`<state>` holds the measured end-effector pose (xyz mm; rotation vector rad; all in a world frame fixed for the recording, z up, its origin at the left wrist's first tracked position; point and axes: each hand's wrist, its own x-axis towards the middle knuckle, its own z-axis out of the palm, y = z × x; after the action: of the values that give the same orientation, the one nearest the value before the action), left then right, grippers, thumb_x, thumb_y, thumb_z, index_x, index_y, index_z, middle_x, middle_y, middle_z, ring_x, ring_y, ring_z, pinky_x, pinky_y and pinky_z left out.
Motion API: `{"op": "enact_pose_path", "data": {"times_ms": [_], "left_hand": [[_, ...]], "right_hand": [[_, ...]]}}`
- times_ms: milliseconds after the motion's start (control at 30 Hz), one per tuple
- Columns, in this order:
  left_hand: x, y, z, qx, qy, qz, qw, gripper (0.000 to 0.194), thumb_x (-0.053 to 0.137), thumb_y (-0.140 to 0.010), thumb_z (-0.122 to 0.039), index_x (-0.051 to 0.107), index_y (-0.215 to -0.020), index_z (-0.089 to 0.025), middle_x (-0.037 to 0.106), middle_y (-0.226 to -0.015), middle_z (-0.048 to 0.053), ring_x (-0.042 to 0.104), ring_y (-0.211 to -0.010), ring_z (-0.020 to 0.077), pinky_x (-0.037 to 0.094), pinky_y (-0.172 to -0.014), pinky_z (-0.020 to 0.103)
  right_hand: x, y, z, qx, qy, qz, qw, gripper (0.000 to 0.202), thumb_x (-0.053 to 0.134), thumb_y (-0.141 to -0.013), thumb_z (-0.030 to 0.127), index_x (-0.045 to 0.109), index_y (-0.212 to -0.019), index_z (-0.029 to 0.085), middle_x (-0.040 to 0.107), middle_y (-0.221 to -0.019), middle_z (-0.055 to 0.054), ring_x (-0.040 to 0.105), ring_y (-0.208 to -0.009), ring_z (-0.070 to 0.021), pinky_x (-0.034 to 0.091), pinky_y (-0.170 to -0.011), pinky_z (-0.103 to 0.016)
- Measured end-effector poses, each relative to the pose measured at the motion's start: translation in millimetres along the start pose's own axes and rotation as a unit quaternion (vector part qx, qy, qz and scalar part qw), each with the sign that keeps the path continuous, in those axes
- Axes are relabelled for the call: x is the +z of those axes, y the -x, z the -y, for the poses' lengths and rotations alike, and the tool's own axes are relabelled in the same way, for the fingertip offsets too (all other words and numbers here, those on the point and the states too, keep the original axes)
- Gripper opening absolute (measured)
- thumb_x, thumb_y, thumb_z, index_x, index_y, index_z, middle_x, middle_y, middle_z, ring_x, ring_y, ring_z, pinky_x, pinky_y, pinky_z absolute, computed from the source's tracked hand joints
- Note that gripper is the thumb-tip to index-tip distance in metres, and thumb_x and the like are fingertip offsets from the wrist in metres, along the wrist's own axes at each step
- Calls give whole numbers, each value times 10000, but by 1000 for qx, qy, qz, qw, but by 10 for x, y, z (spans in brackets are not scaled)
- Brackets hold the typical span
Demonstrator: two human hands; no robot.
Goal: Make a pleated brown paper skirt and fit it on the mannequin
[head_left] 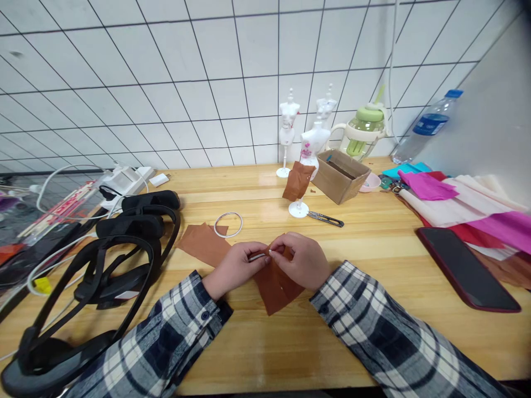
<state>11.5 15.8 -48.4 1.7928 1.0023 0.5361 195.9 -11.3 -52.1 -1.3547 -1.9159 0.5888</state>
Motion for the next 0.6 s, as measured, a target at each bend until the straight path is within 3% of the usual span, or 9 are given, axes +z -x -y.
{"op": "enact_pose_path", "data": {"times_ms": [167, 367, 600], "left_hand": [[8, -3, 75, 1, 1, 11, 1000, 214, 579, -854, -301, 711, -924, -147, 726, -911, 51, 641, -856, 184, 492, -780, 268], [-11, -14, 85, -3, 53, 5, 999, 205, 607, -834, -294, 714, -935, -152, 720, -942, 54, 635, -877, 183, 494, -800, 276], [-56, -9, 88, -39, 131, 19, 990, 281, 664, -798, -327, 698, -997, -132, 714, -1014, 80, 633, -917, 196, 483, -839, 297]], "right_hand": [[10, -11, -16, 9, -19, 3, 1000, 38, 626, -783, 198, 654, -765, 215, 667, -743, 21, 573, -698, -128, 396, -634, -253], [-14, -34, -40, 75, -129, 29, 988, 70, 607, -778, 238, 649, -748, 191, 617, -648, 31, 484, -564, -100, 367, -542, -226], [-72, -111, -203, 143, -158, -13, 977, 96, 589, -740, 274, 619, -727, 184, 538, -611, 34, 427, -531, -105, 332, -513, -234]]}}
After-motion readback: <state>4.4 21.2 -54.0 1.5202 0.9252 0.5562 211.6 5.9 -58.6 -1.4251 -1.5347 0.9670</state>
